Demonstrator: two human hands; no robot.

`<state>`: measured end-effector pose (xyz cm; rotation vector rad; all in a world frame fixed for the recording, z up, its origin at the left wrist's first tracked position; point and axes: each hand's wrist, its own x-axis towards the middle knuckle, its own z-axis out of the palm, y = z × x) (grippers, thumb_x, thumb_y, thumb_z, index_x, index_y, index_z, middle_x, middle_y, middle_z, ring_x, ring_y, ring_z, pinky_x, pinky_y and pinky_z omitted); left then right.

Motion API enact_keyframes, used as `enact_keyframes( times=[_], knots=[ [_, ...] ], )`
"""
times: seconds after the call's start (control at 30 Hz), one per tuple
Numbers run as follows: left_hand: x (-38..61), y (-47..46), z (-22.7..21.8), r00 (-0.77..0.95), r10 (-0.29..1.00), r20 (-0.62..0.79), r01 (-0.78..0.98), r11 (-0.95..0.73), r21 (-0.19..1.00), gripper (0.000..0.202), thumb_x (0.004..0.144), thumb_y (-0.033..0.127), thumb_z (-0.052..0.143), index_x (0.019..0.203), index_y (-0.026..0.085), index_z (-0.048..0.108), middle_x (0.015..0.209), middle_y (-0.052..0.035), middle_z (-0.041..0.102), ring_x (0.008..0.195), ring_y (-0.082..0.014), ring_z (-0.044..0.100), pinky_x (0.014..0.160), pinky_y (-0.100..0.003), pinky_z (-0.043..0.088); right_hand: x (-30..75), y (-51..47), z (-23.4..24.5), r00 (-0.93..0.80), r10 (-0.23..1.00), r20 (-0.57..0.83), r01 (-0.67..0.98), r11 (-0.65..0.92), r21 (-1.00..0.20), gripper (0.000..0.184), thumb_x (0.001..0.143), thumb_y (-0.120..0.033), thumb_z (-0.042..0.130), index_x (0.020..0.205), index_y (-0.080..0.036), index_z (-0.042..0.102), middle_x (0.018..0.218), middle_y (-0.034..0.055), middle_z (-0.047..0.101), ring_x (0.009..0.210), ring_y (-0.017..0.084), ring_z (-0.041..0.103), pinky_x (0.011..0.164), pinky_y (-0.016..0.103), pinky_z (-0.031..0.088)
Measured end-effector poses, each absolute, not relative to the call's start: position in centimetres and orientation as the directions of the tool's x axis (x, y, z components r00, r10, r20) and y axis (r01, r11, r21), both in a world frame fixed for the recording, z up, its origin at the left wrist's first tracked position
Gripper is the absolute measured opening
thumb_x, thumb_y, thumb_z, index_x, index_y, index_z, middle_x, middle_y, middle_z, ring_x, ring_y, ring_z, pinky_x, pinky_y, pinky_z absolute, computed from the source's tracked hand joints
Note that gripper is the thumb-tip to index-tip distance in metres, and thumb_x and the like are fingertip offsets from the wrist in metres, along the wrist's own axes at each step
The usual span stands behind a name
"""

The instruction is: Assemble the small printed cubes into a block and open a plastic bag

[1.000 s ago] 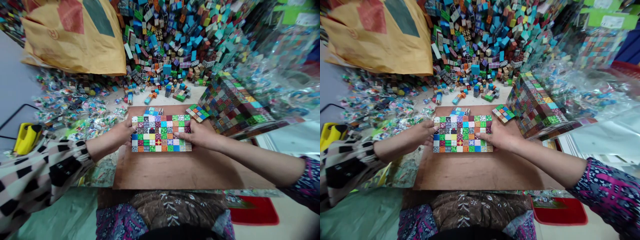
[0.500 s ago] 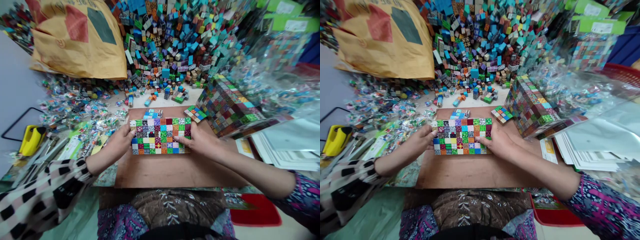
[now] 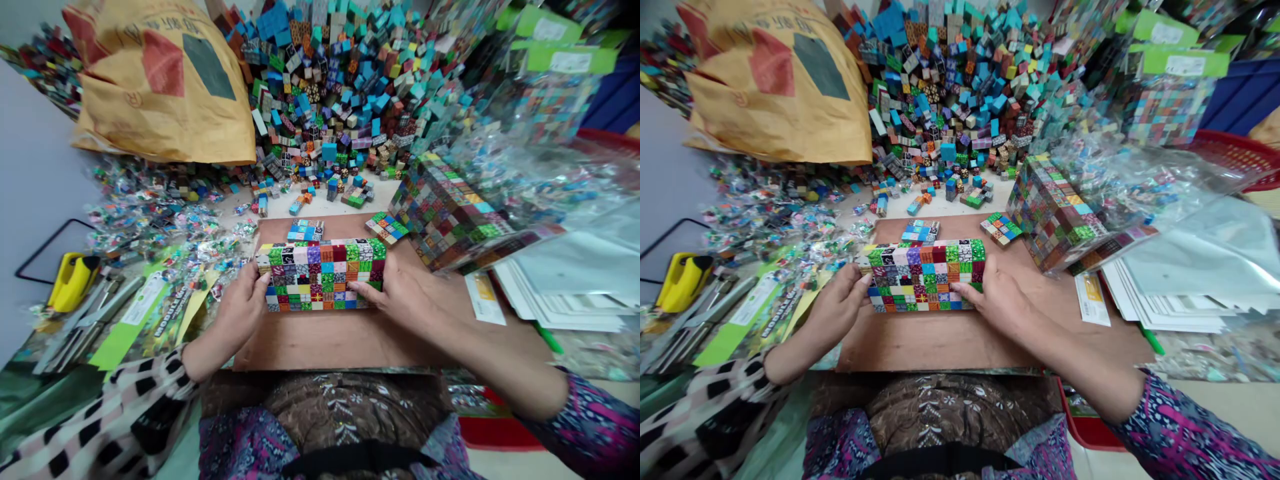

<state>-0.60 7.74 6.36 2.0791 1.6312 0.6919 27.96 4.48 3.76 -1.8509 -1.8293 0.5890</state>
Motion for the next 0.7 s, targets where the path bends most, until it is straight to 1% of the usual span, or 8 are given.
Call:
enact_keyframes(
  times=[0.1,0.2,0.37,0.47,0.57,0.7],
  knots=[
    [-0.5,6.9,6.1,0.158,0.976,0.152,0.790,-0.218,0.573,0.018,0.095,0.036,0.040,0.090,0.022,0.050,0.081,-0.0023,0.060,0.074,-0.0207,0.059,0.068,-0.033,0.047,28.0,3.9,3.4,0.007,0.998,0.055,0.795,0.027,-0.606,0.061,0.087,-0.059,0.051,0.123,-0.011,0.041,0.087,0.0187,0.067,0.084,0.038,0.066,0.062,0.044,0.049],
    [-0.5,6.1,5.8,0.158,0.969,0.189,0.794,-0.238,0.559,0.017,0.095,0.036,0.040,0.088,0.023,0.048,0.078,-0.0013,0.058,0.072,-0.0202,0.058,0.067,-0.032,0.046,27.9,3.3,3.0,0.015,0.997,0.078,0.809,0.034,-0.587,0.059,0.089,-0.061,0.048,0.122,-0.012,0.043,0.085,0.0180,0.067,0.082,0.038,0.067,0.061,0.044,0.049],
    [-0.5,4.9,5.1,0.132,0.953,0.272,0.799,-0.264,0.539,0.015,0.095,0.034,0.041,0.086,0.023,0.046,0.074,-0.0003,0.056,0.069,-0.0197,0.057,0.064,-0.031,0.045,27.8,2.4,2.4,0.038,0.997,0.067,0.817,0.007,-0.577,0.060,0.088,-0.064,0.048,0.119,-0.012,0.045,0.085,0.0186,0.069,0.080,0.038,0.068,0.059,0.042,0.049],
    [-0.5,4.4,4.5,0.119,0.946,0.301,0.805,-0.269,0.529,0.013,0.095,0.033,0.042,0.086,0.023,0.046,0.072,0.0003,0.054,0.067,-0.0197,0.057,0.062,-0.031,0.044,27.7,1.9,1.8,0.051,0.993,0.110,0.838,0.017,-0.546,0.059,0.089,-0.066,0.048,0.114,-0.013,0.048,0.080,0.0174,0.069,0.074,0.037,0.068,0.056,0.041,0.047],
    [-0.6,3.9,3.8,0.117,0.939,0.323,0.790,-0.286,0.542,0.013,0.095,0.031,0.041,0.091,0.022,0.049,0.077,-0.0014,0.057,0.072,-0.0205,0.059,0.066,-0.032,0.046,27.8,1.4,0.9,0.058,0.980,0.193,0.854,0.051,-0.517,0.061,0.090,-0.070,0.044,0.110,-0.013,0.050,0.077,0.0170,0.069,0.069,0.035,0.068,0.054,0.040,0.046],
    [-0.7,3.2,3.1,0.106,0.938,0.329,0.765,-0.288,0.576,0.018,0.097,0.035,0.040,0.100,0.021,0.052,0.085,-0.0047,0.062,0.081,-0.0223,0.061,0.073,-0.035,0.050,27.7,0.7,-0.1,0.045,0.953,0.301,0.854,0.120,-0.506,0.064,0.091,-0.074,0.040,0.108,-0.013,0.052,0.076,0.0163,0.068,0.067,0.033,0.067,0.055,0.039,0.046]
  ],
)
